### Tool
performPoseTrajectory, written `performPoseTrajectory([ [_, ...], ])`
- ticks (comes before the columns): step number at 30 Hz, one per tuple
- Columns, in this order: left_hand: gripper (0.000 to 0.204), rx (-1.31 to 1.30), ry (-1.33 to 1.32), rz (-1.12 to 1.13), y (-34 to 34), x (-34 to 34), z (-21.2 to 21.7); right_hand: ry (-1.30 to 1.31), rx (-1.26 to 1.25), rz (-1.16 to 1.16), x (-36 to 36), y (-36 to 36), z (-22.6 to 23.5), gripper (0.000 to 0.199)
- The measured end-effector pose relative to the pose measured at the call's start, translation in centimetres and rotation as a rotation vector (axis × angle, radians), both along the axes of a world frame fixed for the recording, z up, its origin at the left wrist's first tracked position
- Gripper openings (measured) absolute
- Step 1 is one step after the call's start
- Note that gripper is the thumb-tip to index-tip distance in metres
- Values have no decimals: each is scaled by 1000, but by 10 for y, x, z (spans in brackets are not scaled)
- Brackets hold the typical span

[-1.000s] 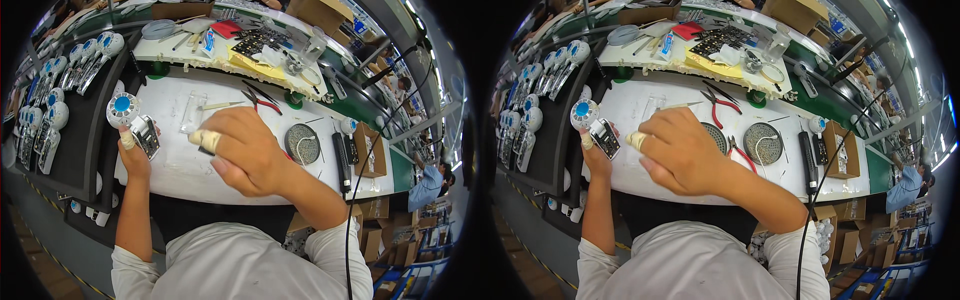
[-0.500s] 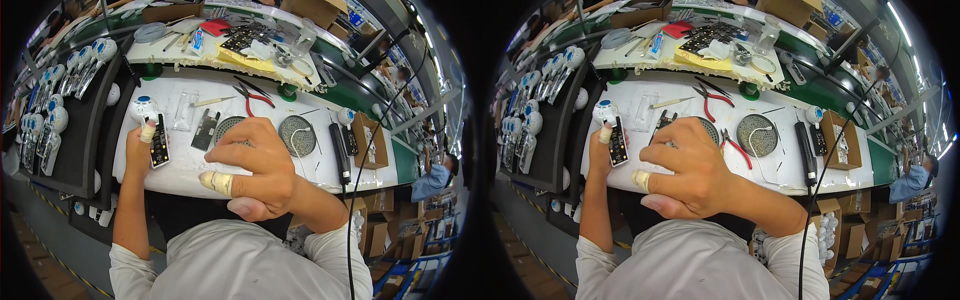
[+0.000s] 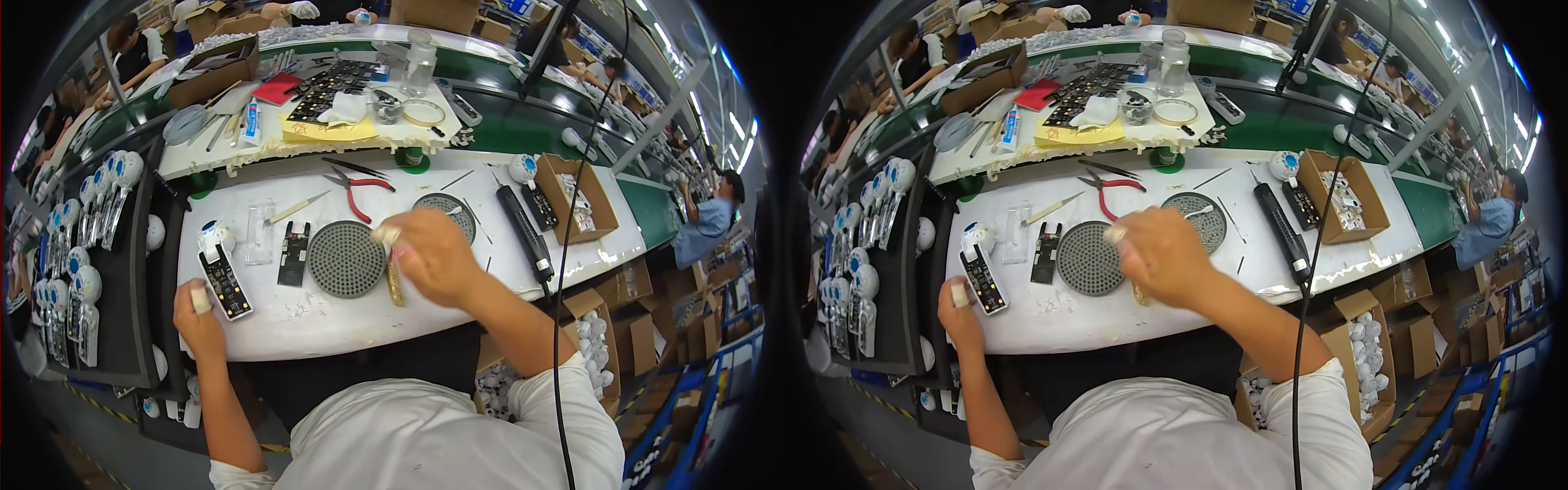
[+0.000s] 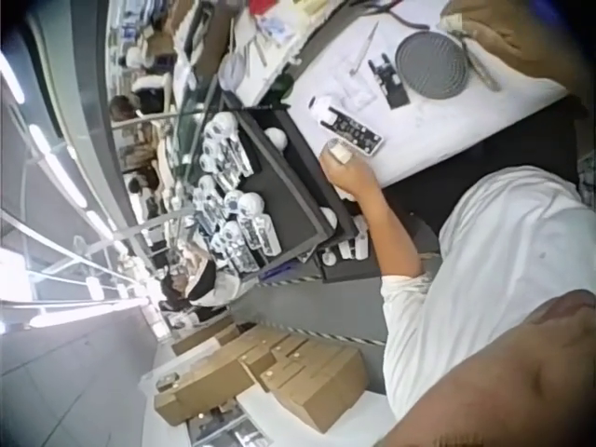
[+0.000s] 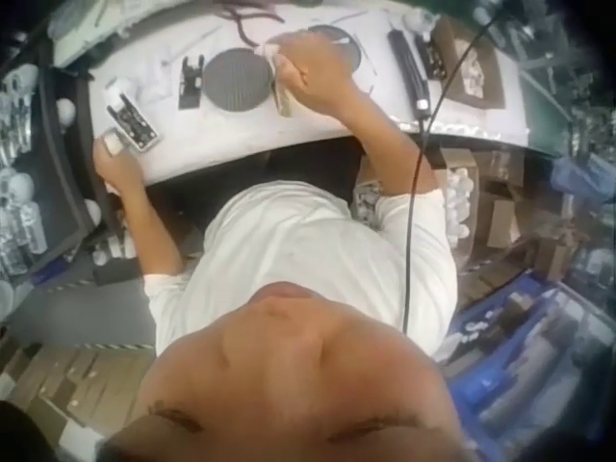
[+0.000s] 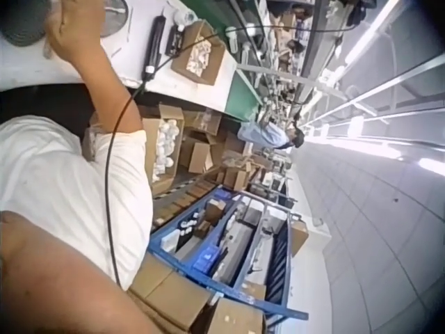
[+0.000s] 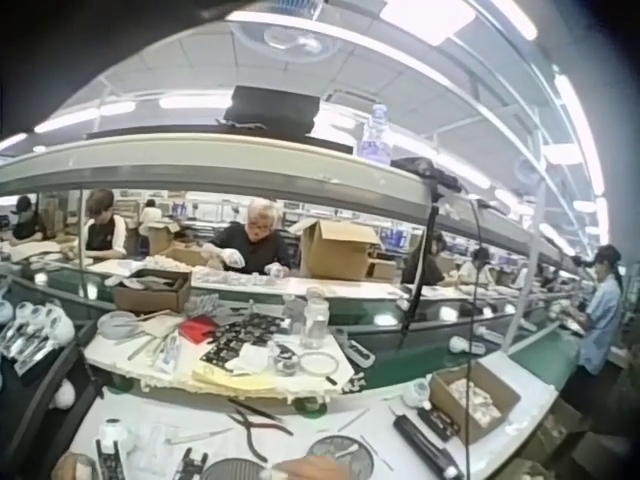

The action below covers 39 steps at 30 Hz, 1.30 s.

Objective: Assembling components of a handheld electronic device, including a circuit board and plastic housing, using an electric screwdriver and pliers.

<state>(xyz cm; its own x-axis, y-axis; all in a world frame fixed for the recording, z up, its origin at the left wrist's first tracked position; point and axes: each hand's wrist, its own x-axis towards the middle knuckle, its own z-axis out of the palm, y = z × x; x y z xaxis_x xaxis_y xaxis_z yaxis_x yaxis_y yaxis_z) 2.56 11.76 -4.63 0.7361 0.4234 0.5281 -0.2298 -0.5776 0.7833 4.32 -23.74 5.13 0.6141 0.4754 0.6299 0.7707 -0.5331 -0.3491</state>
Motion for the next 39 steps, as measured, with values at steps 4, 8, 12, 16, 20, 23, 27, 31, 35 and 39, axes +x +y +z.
performPoseTrajectory([
  [4, 26, 91, 18, -1, 2, -23, 1, 304, 125, -317, 26, -45, -2, 28],
  [8, 20, 280, -125, -31, 3, -30, -6, 718, 290, -339, 27, -56, 13, 34],
  [12, 14, -20, -160, -69, -8, -33, -4, 800, 464, -179, 26, -42, 4, 33],
  [16, 11, 110, -275, -179, -3, -40, -2, 1005, 757, 195, 13, -27, 5, 55],
  [20, 17, 112, -313, -323, -43, -63, 23, 1268, 912, 637, -20, 6, 14, 83],
  [23, 19, 255, -308, -508, -78, -71, 43, 1388, 981, 858, -40, 32, 13, 100],
  [27, 20, 219, -350, -684, -104, -72, 76, 1414, 1041, 809, -62, 51, 12, 105],
  [31, 24, 317, -409, -463, -120, -62, 93, 1438, 965, 875, -73, 58, 0, 111],
  [35, 27, 384, -372, -547, -117, -56, 92, 1457, 968, 937, -82, 54, -9, 106],
  [39, 26, 379, -342, -734, -109, -48, 88, 1415, 909, 1162, -78, 50, -25, 107],
])
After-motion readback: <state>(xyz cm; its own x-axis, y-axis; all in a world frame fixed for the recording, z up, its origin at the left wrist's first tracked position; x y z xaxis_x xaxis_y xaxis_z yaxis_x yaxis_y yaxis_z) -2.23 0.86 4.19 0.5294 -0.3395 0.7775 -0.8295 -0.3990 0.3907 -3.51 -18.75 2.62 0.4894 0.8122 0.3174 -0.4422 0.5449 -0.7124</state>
